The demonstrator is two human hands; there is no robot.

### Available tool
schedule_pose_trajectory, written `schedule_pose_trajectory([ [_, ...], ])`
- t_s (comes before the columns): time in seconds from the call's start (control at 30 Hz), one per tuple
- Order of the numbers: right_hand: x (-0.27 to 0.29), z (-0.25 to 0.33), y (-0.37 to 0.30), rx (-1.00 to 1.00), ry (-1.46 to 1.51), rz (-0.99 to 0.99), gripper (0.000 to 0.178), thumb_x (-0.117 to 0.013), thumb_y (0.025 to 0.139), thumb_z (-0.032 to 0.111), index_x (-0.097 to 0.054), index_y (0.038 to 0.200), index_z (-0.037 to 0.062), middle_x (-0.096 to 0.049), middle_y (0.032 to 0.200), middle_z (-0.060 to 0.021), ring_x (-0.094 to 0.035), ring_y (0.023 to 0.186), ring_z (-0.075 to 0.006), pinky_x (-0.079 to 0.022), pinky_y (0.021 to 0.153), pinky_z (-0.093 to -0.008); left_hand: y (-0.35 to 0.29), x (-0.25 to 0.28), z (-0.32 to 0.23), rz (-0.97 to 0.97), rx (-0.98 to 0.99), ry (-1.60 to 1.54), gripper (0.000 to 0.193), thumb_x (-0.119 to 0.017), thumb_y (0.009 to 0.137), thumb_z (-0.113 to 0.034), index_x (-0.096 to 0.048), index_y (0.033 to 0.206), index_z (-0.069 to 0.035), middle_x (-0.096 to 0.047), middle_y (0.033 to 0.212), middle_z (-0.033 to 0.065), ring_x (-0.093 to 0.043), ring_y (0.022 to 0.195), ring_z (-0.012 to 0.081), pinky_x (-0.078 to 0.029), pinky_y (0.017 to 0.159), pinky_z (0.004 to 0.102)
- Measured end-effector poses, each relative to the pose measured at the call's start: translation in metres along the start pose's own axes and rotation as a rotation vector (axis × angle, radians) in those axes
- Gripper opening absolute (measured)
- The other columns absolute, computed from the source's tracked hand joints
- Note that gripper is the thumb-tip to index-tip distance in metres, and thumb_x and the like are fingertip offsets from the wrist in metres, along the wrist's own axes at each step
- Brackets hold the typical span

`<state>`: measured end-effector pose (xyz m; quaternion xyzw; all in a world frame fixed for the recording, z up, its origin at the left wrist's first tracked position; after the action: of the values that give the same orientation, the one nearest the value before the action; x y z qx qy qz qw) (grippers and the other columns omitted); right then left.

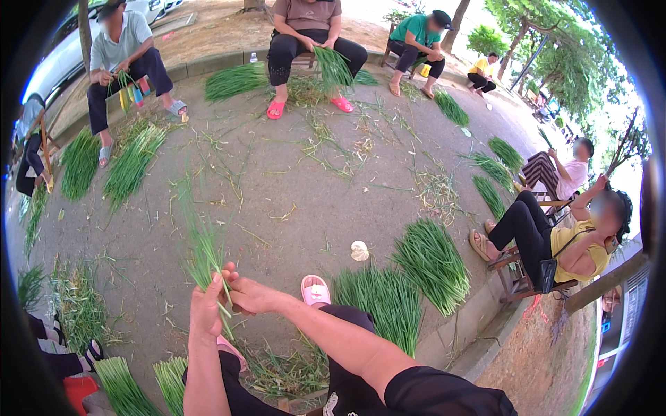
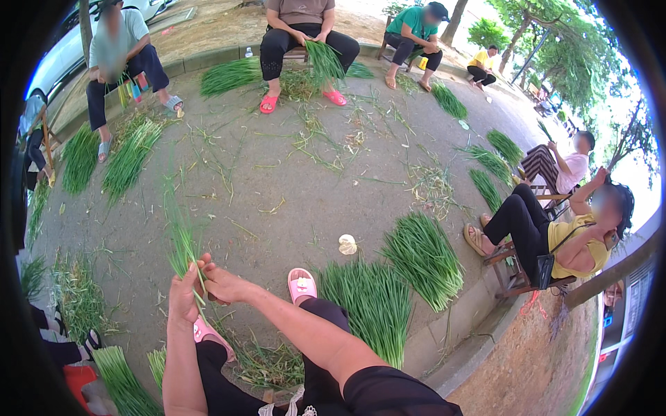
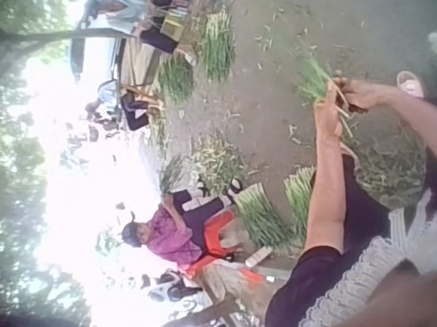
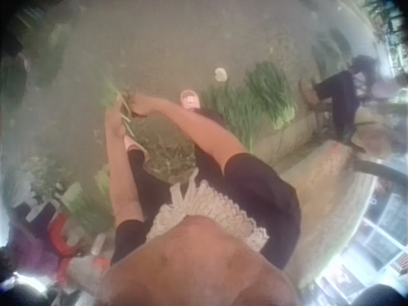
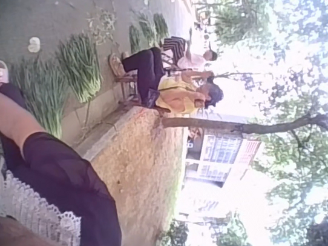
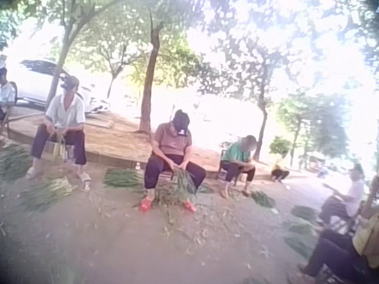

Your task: The person cleans and sorts green chive stalks by hand, removing withered leaves and debris before placing the cleaned stalks into organized piles on the ground.

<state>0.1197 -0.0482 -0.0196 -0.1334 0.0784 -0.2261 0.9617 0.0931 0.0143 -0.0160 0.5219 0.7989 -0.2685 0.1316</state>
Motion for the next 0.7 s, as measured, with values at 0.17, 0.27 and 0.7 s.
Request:
schedule_pose_trajectory([
  [0.17,0.002,-0.004,0.002,0.041,-0.013,-0.003,0.020,-0.040,0.084,0.016,-0.053,0.084,0.0000,-0.051,0.062,-0.0035,-0.050,0.048,-0.0124,-0.041,0.041,-0.0259,0.000,-0.002,0.002,0.025,0.022,0.079,0.018,-0.056,0.086,-0.017,-0.060,0.093,-0.001,-0.059,0.104,0.0119,-0.057,0.091,0.0186,-0.049,0.074,0.0314],
  [0.27,0.003,-0.016,0.008,-0.041,0.048,-0.030,0.020,-0.042,0.084,0.016,-0.054,0.087,0.0007,-0.052,0.066,-0.0046,-0.051,0.052,-0.0124,-0.042,0.043,-0.0260,-0.003,-0.005,0.003,0.048,0.062,0.135,0.020,-0.055,0.086,-0.017,-0.059,0.096,0.000,-0.059,0.102,0.0115,-0.058,0.086,0.0177,-0.049,0.070,0.0301],
  [0.7,0.035,-0.011,0.003,-0.103,0.702,-0.278,0.013,-0.054,0.081,0.018,-0.050,0.078,0.0055,-0.049,0.061,-0.0025,-0.040,0.045,-0.0068,-0.023,0.035,-0.0209,0.002,0.016,0.001,-0.042,0.041,-0.081,0.024,-0.053,0.088,-0.022,-0.057,0.105,-0.004,-0.054,0.117,0.0092,-0.053,0.102,0.0193,-0.042,0.090,0.0362],
])
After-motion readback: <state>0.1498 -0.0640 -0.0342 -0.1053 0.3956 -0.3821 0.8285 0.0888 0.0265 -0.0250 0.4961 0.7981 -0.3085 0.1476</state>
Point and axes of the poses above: each hand's wrist, its own y-axis towards the middle knuckle, its own x-axis out of the back of the hand, z = x × y, the point moved 10 cm from there along y, towards the middle knuckle
